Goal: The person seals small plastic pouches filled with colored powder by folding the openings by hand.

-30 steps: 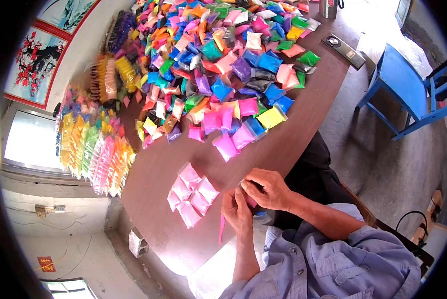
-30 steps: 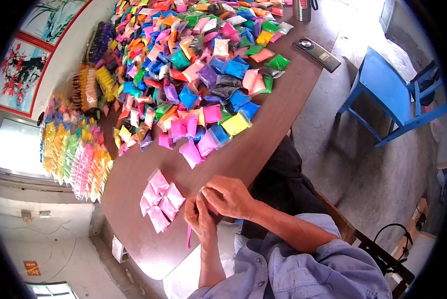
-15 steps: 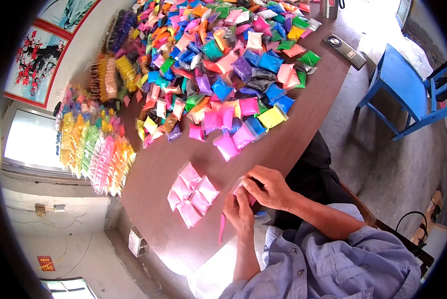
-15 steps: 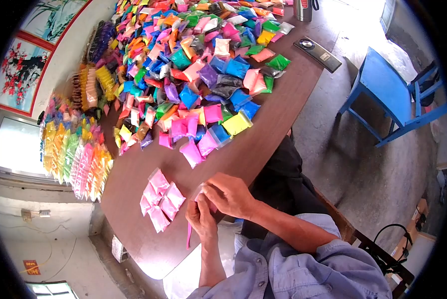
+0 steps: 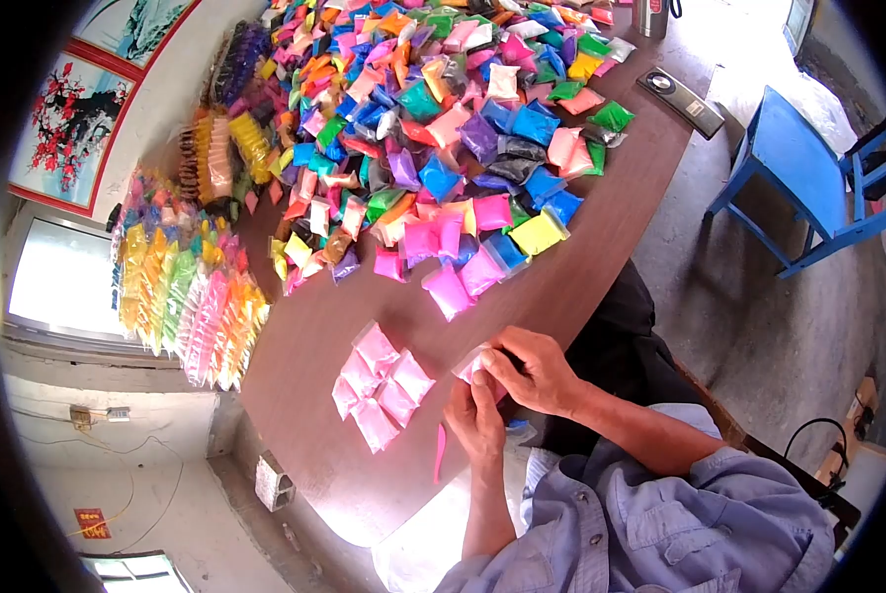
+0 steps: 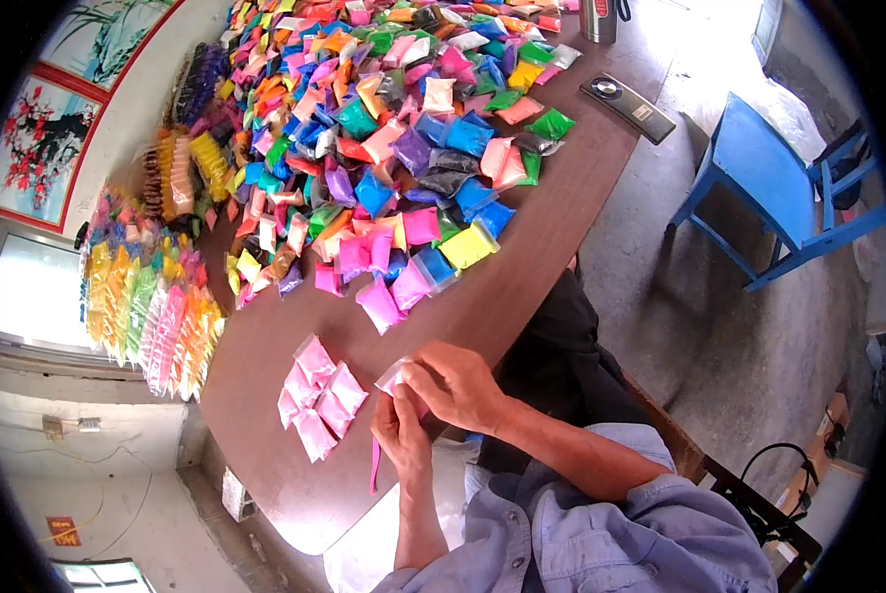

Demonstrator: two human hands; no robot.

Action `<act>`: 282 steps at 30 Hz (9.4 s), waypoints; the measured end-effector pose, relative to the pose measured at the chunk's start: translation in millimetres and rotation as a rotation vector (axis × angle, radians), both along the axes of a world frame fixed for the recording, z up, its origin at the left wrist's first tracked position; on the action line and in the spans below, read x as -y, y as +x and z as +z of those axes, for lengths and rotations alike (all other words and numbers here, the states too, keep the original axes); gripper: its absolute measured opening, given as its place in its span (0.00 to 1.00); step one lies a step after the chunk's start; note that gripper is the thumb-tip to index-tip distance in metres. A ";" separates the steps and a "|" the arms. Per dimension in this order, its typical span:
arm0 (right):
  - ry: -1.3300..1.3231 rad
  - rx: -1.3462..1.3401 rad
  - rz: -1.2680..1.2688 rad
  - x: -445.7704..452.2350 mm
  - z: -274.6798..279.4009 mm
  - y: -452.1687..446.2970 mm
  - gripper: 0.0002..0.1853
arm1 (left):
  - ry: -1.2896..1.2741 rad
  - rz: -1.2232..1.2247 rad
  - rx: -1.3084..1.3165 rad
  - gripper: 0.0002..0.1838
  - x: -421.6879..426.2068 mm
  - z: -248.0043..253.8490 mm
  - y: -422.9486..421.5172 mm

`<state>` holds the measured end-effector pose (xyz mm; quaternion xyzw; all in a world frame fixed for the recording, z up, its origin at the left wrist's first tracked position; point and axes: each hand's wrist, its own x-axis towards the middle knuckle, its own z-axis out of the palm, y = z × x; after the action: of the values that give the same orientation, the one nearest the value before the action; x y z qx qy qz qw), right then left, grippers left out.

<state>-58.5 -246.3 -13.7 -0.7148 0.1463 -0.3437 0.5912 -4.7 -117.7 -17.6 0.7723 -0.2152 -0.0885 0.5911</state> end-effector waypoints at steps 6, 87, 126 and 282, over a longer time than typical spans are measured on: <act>-0.024 -0.036 0.047 0.7 3.5 0.6 0.10 | -0.034 0.023 0.007 0.17 0.1 0.2 0.5; -0.004 -0.015 0.079 4.6 4.3 -4.3 0.05 | -0.132 0.060 -0.084 0.12 0.4 6.5 -1.2; 0.217 0.005 0.227 3.4 -8.6 -8.1 0.10 | -0.080 0.011 0.004 0.15 -0.6 5.1 -4.7; 0.174 -0.069 0.134 6.8 -9.7 -9.4 0.13 | -0.049 -0.023 -0.028 0.16 3.9 9.5 0.9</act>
<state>-67.9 -253.0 -23.4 -0.6803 0.1476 -0.2648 0.6673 -3.8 -121.7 -8.2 0.7538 -0.2178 -0.1006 0.6117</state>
